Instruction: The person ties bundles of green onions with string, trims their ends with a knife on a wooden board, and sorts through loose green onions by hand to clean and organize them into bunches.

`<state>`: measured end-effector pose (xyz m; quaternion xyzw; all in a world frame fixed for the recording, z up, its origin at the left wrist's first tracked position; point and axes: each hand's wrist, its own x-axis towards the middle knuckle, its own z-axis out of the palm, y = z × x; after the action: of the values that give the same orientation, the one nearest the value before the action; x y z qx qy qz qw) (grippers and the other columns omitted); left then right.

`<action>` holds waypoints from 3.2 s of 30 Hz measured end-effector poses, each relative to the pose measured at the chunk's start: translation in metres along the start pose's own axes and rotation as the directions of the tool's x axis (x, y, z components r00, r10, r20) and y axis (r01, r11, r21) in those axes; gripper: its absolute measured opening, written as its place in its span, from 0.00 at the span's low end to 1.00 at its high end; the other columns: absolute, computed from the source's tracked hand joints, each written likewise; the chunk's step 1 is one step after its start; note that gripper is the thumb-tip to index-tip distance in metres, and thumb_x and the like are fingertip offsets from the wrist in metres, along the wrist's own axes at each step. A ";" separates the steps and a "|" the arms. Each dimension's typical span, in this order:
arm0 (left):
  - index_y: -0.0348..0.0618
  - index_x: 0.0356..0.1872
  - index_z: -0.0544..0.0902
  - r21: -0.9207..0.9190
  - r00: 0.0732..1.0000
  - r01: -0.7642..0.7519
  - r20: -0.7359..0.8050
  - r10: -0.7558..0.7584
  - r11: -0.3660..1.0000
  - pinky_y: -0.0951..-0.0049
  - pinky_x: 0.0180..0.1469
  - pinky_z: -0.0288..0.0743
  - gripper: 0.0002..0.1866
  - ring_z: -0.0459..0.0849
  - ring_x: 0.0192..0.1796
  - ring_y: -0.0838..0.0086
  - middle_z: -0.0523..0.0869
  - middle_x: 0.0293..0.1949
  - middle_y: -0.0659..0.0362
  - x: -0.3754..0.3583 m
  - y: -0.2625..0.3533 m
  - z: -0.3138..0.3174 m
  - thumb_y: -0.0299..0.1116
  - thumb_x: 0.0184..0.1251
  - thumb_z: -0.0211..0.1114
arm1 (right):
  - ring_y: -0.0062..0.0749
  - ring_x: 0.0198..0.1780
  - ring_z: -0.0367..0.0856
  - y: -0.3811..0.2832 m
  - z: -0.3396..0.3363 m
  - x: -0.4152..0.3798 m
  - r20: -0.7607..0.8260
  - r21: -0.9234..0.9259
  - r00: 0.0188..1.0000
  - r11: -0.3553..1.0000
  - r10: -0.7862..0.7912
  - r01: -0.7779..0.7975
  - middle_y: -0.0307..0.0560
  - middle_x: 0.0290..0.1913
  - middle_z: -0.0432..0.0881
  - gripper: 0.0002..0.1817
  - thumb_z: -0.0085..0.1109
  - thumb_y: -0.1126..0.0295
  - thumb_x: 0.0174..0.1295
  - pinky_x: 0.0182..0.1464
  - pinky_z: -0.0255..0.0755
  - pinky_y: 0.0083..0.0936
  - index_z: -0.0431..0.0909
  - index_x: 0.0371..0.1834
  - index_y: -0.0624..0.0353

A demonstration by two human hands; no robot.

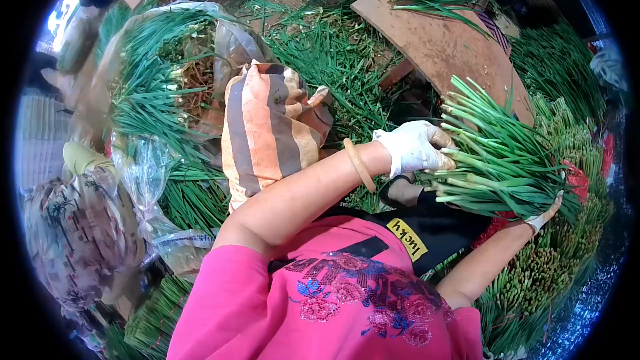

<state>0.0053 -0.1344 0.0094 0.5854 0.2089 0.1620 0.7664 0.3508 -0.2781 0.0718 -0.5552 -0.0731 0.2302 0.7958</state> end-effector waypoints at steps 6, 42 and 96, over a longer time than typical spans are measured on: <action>0.41 0.33 0.84 0.540 0.976 -0.166 -0.028 0.214 0.825 0.63 0.43 0.75 0.16 0.81 0.39 0.54 0.82 0.32 0.49 -0.016 0.011 -0.006 0.44 0.53 0.69 | 0.47 0.65 0.66 -0.001 0.020 -0.028 -0.048 -0.018 0.999 1.000 0.012 -0.013 0.50 0.67 0.67 0.31 0.40 0.49 0.66 0.68 0.59 0.47 0.65 0.68 0.54; 0.45 0.30 0.82 0.925 0.827 -0.089 -0.138 0.544 0.370 0.59 0.38 0.73 0.06 0.80 0.35 0.58 0.81 0.26 0.55 -0.065 -0.009 -0.061 0.32 0.51 0.64 | 0.45 0.68 0.62 -0.064 0.049 -0.063 0.299 0.178 0.919 0.961 -0.256 0.210 0.56 0.68 0.64 0.28 0.42 0.57 0.69 0.68 0.58 0.49 0.59 0.70 0.54; 0.46 0.74 0.49 0.878 0.869 0.455 -0.474 0.143 0.147 0.61 0.59 0.71 0.53 0.76 0.59 0.55 0.75 0.59 0.47 0.268 0.047 -0.254 0.44 0.49 0.71 | 0.36 0.55 0.71 0.006 0.139 -0.018 0.390 0.106 0.918 0.986 0.078 -0.129 0.48 0.51 0.73 0.33 0.52 0.56 0.64 0.63 0.64 0.40 0.58 0.69 0.60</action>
<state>0.1066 0.2208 -0.0382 0.8555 0.4961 0.0352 0.1444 0.2815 -0.1659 0.1205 -0.4494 -0.1831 0.3807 0.7871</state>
